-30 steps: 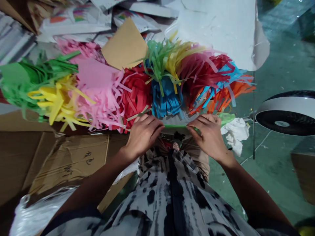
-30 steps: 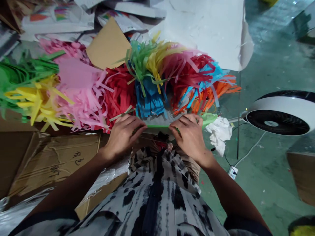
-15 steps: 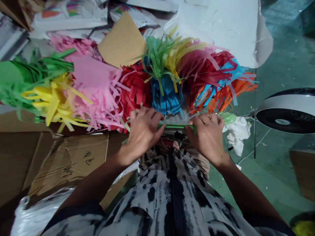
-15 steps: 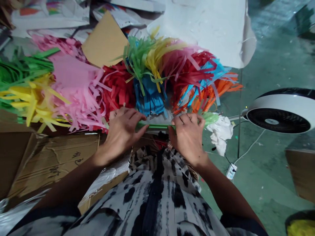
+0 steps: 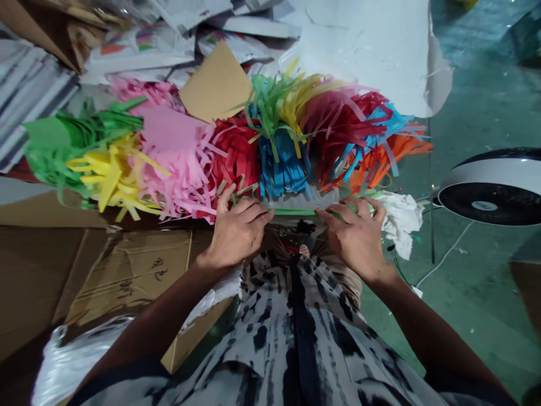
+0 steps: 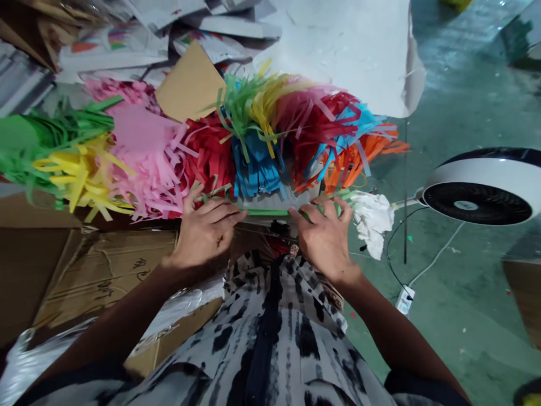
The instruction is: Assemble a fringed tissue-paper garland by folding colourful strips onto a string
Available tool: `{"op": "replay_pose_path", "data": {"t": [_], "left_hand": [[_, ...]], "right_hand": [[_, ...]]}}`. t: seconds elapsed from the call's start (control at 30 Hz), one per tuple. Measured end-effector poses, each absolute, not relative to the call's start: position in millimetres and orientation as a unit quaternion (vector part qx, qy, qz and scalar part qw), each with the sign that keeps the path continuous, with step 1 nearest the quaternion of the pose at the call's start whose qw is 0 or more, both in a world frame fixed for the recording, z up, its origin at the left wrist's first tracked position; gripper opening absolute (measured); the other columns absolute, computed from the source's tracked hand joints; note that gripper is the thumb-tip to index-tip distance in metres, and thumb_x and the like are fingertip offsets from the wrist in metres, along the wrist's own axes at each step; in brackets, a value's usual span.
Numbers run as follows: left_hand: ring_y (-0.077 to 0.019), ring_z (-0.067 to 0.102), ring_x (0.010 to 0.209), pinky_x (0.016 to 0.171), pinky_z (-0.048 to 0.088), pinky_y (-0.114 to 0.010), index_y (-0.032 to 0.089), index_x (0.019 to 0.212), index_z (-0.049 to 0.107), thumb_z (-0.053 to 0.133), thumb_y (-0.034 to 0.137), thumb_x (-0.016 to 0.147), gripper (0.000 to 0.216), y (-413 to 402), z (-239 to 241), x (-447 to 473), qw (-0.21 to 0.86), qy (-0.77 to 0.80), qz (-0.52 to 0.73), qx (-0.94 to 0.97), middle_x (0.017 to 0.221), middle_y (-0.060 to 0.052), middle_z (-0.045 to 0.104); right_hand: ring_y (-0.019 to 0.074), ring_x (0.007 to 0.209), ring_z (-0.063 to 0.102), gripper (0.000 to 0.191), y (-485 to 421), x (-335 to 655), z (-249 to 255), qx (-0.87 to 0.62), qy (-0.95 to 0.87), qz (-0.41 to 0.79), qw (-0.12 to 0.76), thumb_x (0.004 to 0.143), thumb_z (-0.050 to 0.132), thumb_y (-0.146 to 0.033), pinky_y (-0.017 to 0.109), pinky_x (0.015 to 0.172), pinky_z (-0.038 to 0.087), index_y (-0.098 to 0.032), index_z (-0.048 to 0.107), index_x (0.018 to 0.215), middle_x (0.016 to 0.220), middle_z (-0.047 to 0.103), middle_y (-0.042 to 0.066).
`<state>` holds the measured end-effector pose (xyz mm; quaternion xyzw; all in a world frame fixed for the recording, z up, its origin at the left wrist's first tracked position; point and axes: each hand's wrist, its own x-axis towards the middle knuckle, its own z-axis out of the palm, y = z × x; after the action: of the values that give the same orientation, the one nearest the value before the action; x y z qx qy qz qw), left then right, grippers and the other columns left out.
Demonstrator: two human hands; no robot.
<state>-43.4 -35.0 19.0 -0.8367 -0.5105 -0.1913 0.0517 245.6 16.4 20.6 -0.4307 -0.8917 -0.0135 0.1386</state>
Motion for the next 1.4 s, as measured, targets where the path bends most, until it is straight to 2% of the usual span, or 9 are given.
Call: {"op": "replay_pose_path", "data": {"t": [0.07, 0.17, 0.33, 0.47, 0.6, 0.73, 0.93, 1.1, 1.4], "left_hand": [[-0.024, 0.07, 0.104, 0.129, 0.02, -0.065, 0.029, 0.107, 0.073, 0.059, 0.02, 0.096, 0.02, -30.9, 24.8, -37.1, 0.037, -0.526, -0.173, -0.832, 0.103, 0.001, 0.079], [-0.0237, 0.068, 0.093, 0.125, 0.026, -0.065, 0.025, 0.099, 0.074, 0.058, 0.026, 0.1, 0.016, -22.4, 30.2, -24.0, 0.03, -0.53, -0.145, -0.835, 0.092, -0.001, 0.077], [-0.0204, 0.065, 0.083, 0.118, 0.037, -0.06, 0.023, 0.092, 0.075, 0.058, 0.02, 0.101, 0.019, -14.2, 29.4, -20.6, 0.031, -0.519, -0.14, -0.843, 0.083, -0.001, 0.073], [-0.0205, 0.066, 0.087, 0.119, 0.038, -0.058, 0.022, 0.097, 0.074, 0.057, 0.02, 0.104, 0.018, -13.4, 22.3, -24.7, 0.046, -0.51, -0.133, -0.849, 0.087, -0.001, 0.074], [-0.0199, 0.068, 0.09, 0.119, 0.039, -0.056, 0.022, 0.11, 0.071, 0.058, 0.027, 0.106, 0.015, -10.9, 15.2, -28.2, 0.061, -0.499, -0.144, -0.852, 0.095, -0.001, 0.077], [-0.0184, 0.067, 0.091, 0.121, 0.039, -0.056, 0.027, 0.119, 0.068, 0.05, 0.02, 0.108, 0.022, -7.7, 17.4, -29.9, 0.047, -0.479, -0.117, -0.869, 0.098, 0.001, 0.076], [-0.0196, 0.067, 0.095, 0.125, 0.034, -0.056, 0.026, 0.112, 0.068, 0.041, 0.019, 0.11, 0.028, -3.7, 23.7, -24.0, 0.034, -0.48, -0.06, -0.875, 0.096, 0.0, 0.072], [-0.0201, 0.067, 0.093, 0.123, 0.035, -0.059, 0.025, 0.108, 0.07, 0.046, 0.023, 0.109, 0.025, -3.0, 15.3, -31.2, 0.023, -0.501, -0.105, -0.859, 0.093, 0.0, 0.073], [-0.0287, 0.062, 0.107, 0.118, 0.032, -0.062, 0.023, 0.097, 0.073, 0.058, 0.035, 0.103, 0.021, -9.1, 20.7, -39.1, -0.056, -0.609, -0.177, -0.771, 0.101, -0.006, 0.074]], "right_hand": [[0.034, 0.127, 0.057, 0.031, 14.0, 241.7, 24.0, -0.433, -0.891, -0.02, 0.135, 0.098, 0.058, -0.017, 0.059, 0.113, 0.026, -0.032, 0.073, 0.12, 0.116, 0.077, 0.003], [0.0328, 0.127, 0.057, 0.028, 11.1, 233.7, 24.6, -0.442, -0.881, -0.036, 0.166, 0.099, 0.06, -0.021, 0.06, 0.116, 0.025, -0.029, 0.07, 0.124, 0.124, 0.076, 0.006], [0.0257, 0.119, 0.059, 0.021, 15.8, 217.2, 15.5, -0.395, -0.891, -0.017, 0.221, 0.101, 0.064, -0.023, 0.052, 0.114, 0.028, -0.029, 0.071, 0.121, 0.117, 0.079, 0.002], [0.0237, 0.115, 0.059, 0.012, 26.6, 208.9, 6.7, -0.363, -0.908, 0.013, 0.21, 0.103, 0.063, -0.025, 0.049, 0.112, 0.027, -0.029, 0.075, 0.105, 0.107, 0.08, 0.0], [0.0225, 0.112, 0.058, 0.015, 35.8, 210.8, 5.3, -0.338, -0.92, 0.021, 0.196, 0.104, 0.061, -0.024, 0.046, 0.113, 0.027, -0.028, 0.075, 0.103, 0.104, 0.079, 0.0], [0.0227, 0.111, 0.058, 0.016, 39.2, 210.8, 10.0, -0.345, -0.92, 0.023, 0.186, 0.105, 0.059, -0.024, 0.045, 0.113, 0.026, -0.027, 0.074, 0.101, 0.102, 0.079, 0.001], [0.0222, 0.107, 0.058, 0.017, 40.3, 202.7, 7.8, -0.345, -0.919, 0.014, 0.192, 0.105, 0.058, -0.023, 0.045, 0.112, 0.026, -0.027, 0.073, 0.097, 0.098, 0.079, 0.001], [0.0245, 0.108, 0.057, 0.017, 44.0, 208.3, 7.7, -0.376, -0.906, 0.042, 0.187, 0.106, 0.057, -0.027, 0.046, 0.108, 0.026, -0.024, 0.071, 0.097, 0.095, 0.076, 0.003], [0.0297, 0.105, 0.055, 0.017, 51.7, 210.0, 20.4, -0.42, -0.895, 0.062, 0.139, 0.102, 0.056, -0.027, 0.046, 0.089, 0.027, -0.021, 0.068, 0.09, 0.093, 0.073, 0.009]]}}
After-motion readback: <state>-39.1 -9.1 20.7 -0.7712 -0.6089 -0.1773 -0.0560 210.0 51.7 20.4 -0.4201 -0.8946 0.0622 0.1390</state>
